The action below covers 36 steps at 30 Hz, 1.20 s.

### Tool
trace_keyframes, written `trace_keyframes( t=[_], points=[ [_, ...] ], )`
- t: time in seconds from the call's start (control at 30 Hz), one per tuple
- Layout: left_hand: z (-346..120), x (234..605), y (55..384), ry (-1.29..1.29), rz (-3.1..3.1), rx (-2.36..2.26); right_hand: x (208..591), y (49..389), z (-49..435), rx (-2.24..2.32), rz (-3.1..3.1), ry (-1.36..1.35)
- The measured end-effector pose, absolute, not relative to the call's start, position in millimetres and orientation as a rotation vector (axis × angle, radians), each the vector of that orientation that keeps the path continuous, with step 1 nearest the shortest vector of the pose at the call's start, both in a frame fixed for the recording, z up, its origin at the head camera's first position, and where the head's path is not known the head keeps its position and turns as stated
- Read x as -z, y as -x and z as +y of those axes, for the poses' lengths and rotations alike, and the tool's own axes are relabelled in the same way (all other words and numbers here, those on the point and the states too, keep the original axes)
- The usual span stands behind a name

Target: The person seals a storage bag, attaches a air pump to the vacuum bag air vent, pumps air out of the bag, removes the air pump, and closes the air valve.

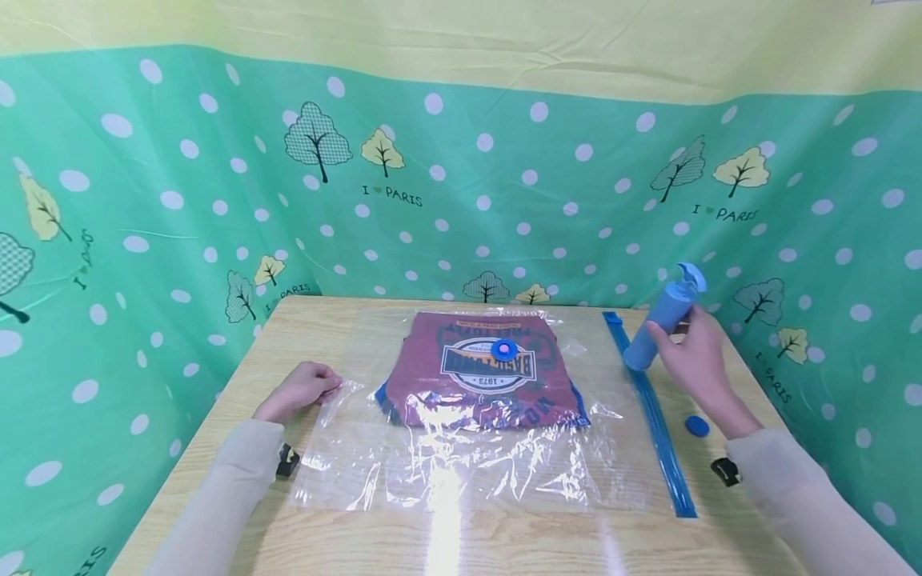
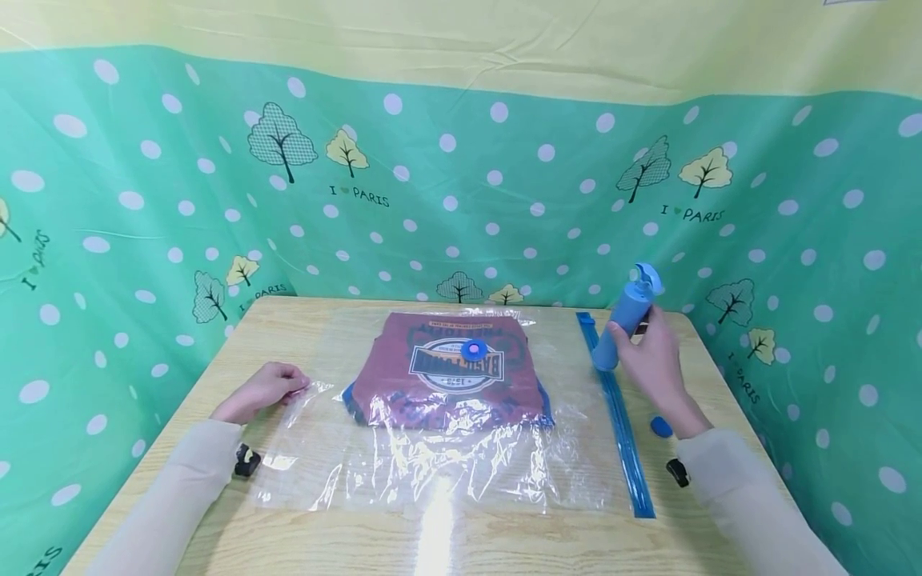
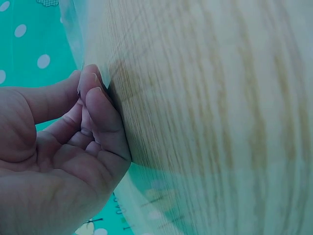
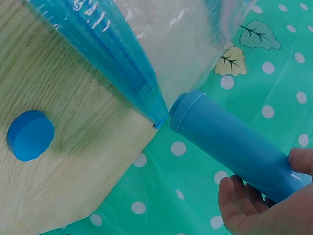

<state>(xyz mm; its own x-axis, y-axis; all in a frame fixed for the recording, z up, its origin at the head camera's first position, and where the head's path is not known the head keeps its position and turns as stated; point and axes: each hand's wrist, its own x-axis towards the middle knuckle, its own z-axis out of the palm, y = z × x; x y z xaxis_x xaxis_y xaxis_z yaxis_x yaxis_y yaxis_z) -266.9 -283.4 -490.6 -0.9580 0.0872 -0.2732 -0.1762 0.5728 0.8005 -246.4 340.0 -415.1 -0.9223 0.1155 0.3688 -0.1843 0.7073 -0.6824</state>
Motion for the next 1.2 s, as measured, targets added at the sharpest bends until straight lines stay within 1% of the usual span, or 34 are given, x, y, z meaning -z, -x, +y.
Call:
trace_keyframes(
  t=[1.2],
  points=[
    [-284.6,493.7,267.7,0.089,2.526,-1.319,421.1,263.6,283.7,-1.189,-2.499,-0.191]
  ],
)
